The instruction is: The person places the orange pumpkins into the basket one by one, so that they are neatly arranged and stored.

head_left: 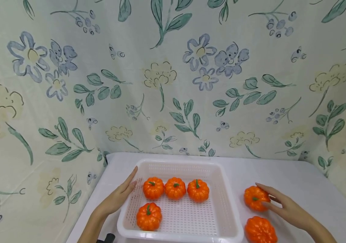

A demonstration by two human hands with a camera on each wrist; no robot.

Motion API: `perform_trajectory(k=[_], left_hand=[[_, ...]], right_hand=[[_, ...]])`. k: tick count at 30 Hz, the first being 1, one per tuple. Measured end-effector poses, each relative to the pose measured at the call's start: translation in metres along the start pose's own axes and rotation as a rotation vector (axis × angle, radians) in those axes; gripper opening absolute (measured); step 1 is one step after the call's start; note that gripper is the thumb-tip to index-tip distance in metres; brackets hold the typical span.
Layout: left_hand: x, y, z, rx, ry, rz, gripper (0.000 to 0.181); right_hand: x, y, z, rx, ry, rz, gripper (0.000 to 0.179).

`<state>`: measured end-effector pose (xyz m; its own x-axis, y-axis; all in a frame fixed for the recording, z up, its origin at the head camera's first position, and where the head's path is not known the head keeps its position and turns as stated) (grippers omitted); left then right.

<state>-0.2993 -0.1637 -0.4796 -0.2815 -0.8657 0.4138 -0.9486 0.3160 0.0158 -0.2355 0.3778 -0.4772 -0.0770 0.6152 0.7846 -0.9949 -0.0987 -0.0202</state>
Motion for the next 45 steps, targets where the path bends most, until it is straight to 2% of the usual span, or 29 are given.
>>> perform_trajectory(k=[9,14,20,23,28,35,39,45], left_hand=[[-0.001,-0.001,0.001,0.004,-0.009,0.010,0.061],[-0.001,0.000,0.000,-0.002,-0.007,0.010,0.061],[0.001,0.000,-0.001,-0.002,0.001,0.003,0.061],[0.001,0.000,-0.001,0.001,-0.005,0.005,0.061],[0.000,0.000,-0.001,0.001,-0.010,0.006,0.061],[0.001,0.002,-0.002,-0.011,0.005,-0.001,0.061],[0.002,0.001,-0.001,-0.009,0.003,0.000,0.061],[0.001,0.002,0.000,-0.011,-0.001,0.010,0.061]], right_hand=[[-0.012,0.008,-0.026,-0.159,0.135,0.097,0.072],[-0.012,0.008,-0.032,-0.176,0.139,0.096,0.076],[-0.005,0.008,-0.025,-0.105,0.032,0.054,0.082],[-0.008,0.011,-0.018,-0.085,0.042,0.077,0.083],[-0.018,0.016,-0.013,-0.102,0.075,0.126,0.082],[-0.019,0.021,-0.008,-0.051,0.076,0.122,0.077],[-0.012,0.026,0.004,0.009,0.055,0.089,0.074],[0.004,0.030,0.037,0.107,0.017,-0.014,0.072]])
Point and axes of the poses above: each hand's wrist, its own y-axis towards the middle knuckle, its own x-axis out of the back of the hand, z = x × y, the point moved 8 cm from there along y, towards the middle knuckle, and after that the axes turned 6 degrees about -z, right-handed, at the moved point
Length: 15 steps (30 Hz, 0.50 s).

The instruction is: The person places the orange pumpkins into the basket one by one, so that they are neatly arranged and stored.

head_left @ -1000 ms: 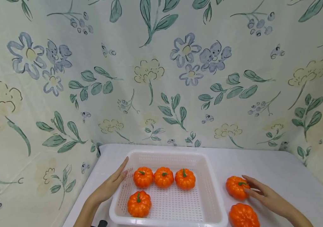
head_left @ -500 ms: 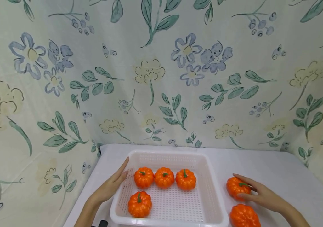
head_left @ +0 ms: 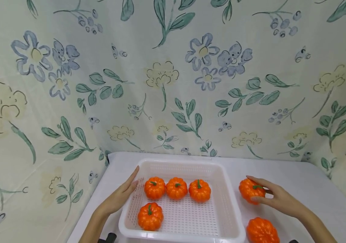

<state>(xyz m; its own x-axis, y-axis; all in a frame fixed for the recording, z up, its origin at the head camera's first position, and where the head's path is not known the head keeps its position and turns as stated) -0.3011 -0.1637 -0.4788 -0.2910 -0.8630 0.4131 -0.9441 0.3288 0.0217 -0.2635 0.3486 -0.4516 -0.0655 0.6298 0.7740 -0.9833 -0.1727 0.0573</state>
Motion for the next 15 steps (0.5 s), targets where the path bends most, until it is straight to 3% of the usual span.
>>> perform_trajectory(k=[5,15], left_hand=[[0.000,0.002,0.000,-0.004,-0.002,0.000,0.061],[0.000,-0.002,0.000,0.018,0.006,-0.017,0.062]], right_hand=[[0.009,0.006,0.031,0.075,-0.004,-0.085,0.071],[0.019,0.015,0.065,0.161,-0.013,-0.101,0.072]])
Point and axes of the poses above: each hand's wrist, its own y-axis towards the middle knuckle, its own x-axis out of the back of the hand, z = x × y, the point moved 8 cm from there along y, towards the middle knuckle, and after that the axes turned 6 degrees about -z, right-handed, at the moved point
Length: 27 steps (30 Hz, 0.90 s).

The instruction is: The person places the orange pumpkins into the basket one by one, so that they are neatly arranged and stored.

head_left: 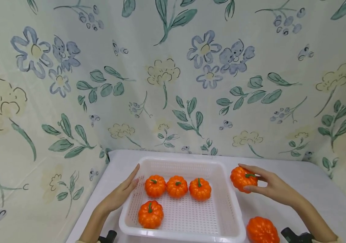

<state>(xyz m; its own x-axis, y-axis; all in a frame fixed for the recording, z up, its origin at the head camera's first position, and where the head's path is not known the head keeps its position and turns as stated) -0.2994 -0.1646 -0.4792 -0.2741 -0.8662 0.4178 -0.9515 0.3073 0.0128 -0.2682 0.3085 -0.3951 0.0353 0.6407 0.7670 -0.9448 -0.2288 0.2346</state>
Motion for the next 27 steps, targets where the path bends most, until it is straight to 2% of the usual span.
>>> perform_trajectory(k=[5,9,17,21,27], left_hand=[[0.001,-0.001,0.001,0.012,0.000,-0.003,0.062],[0.001,-0.001,-0.001,0.001,-0.004,0.001,0.062],[-0.001,0.002,-0.006,-0.043,-0.006,0.027,0.061],[-0.001,0.002,-0.005,-0.044,-0.017,0.027,0.061],[0.000,0.001,-0.003,-0.040,-0.015,0.025,0.062]], right_hand=[[-0.007,0.014,0.022,0.064,0.008,0.024,0.071],[-0.022,0.027,0.042,0.122,0.050,0.077,0.068],[-0.073,0.044,0.082,0.196,0.143,0.299,0.067],[-0.090,0.051,0.101,0.252,0.180,0.391,0.065],[-0.111,0.057,0.119,0.295,0.149,0.507,0.065]])
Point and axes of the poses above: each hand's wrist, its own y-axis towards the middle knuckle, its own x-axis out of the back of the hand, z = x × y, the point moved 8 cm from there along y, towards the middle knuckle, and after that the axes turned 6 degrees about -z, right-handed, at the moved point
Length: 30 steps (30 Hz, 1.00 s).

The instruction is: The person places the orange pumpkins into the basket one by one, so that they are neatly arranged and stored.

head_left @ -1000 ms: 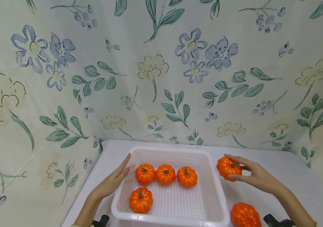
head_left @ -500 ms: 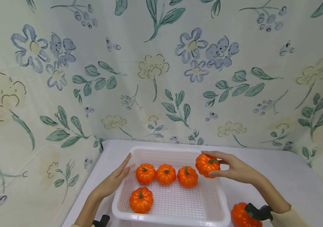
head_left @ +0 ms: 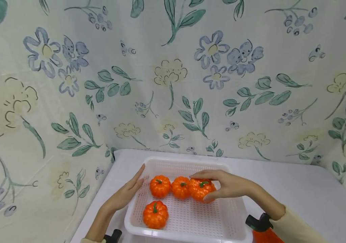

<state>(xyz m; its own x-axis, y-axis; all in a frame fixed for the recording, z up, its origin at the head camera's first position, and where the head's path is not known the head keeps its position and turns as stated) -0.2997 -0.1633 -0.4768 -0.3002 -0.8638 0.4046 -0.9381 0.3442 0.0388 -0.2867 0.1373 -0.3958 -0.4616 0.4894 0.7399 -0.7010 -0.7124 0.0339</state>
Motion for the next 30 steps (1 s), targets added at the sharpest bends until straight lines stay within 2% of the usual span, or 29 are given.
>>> perform_trajectory(k=[9,15,18,24,30], left_hand=[[-0.001,0.000,0.002,0.017,0.007,-0.009,0.060],[-0.003,0.001,0.002,0.012,0.002,-0.002,0.061],[-0.003,0.002,0.000,0.002,0.004,0.004,0.061],[-0.003,0.002,-0.002,-0.023,0.016,0.015,0.062],[0.000,0.001,-0.001,-0.022,0.014,0.013,0.062]], right_hand=[[-0.027,0.023,0.010,0.007,0.057,0.134,0.062],[-0.052,0.034,0.015,0.071,0.077,0.223,0.061],[-0.060,0.036,0.016,0.099,0.054,0.246,0.062],[-0.072,0.035,0.012,0.074,0.036,0.274,0.065],[-0.083,0.037,0.008,0.040,0.045,0.311,0.064]])
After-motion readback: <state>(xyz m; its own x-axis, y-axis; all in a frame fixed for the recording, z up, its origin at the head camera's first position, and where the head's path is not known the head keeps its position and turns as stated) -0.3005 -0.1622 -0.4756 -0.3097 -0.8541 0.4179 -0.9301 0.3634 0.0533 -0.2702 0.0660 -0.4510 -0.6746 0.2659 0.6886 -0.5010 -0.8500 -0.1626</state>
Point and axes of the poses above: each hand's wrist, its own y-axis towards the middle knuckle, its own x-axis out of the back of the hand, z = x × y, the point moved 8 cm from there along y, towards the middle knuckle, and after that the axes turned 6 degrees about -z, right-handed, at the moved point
